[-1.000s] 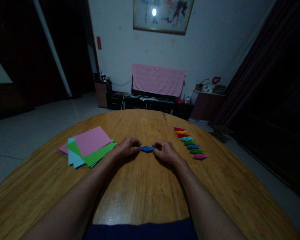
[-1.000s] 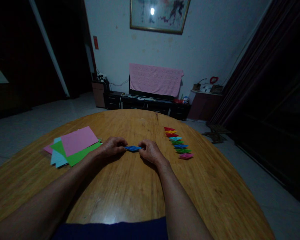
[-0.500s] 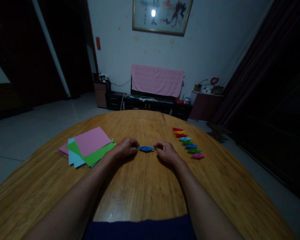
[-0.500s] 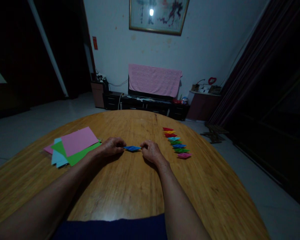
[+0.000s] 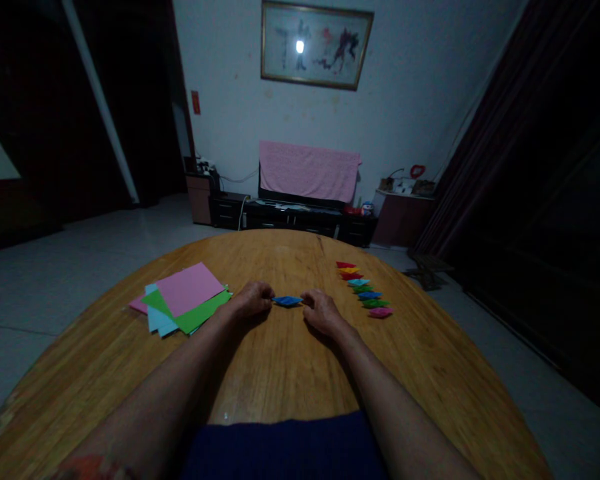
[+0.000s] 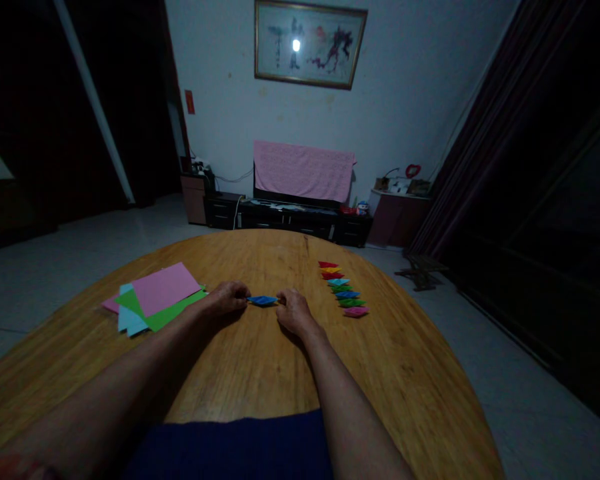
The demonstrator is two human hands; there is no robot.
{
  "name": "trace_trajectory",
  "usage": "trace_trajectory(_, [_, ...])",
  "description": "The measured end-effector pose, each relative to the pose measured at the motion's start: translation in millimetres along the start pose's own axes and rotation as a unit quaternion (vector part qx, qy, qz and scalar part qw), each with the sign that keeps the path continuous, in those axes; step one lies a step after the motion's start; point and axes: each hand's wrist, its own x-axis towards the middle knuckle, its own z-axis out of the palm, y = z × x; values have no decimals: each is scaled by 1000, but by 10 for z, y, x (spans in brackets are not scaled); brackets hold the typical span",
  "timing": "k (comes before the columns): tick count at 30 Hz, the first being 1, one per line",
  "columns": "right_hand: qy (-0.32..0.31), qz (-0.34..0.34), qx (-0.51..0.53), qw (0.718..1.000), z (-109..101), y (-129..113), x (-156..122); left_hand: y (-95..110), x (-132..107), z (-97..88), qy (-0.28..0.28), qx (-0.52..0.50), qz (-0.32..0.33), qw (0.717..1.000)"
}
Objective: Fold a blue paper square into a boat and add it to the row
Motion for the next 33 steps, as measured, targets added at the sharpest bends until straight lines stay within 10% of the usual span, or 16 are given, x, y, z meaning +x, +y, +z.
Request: trace_trajectory(33, [99,5,6,995,121,-4,-105,-35,-98,48,53,-51,6,997])
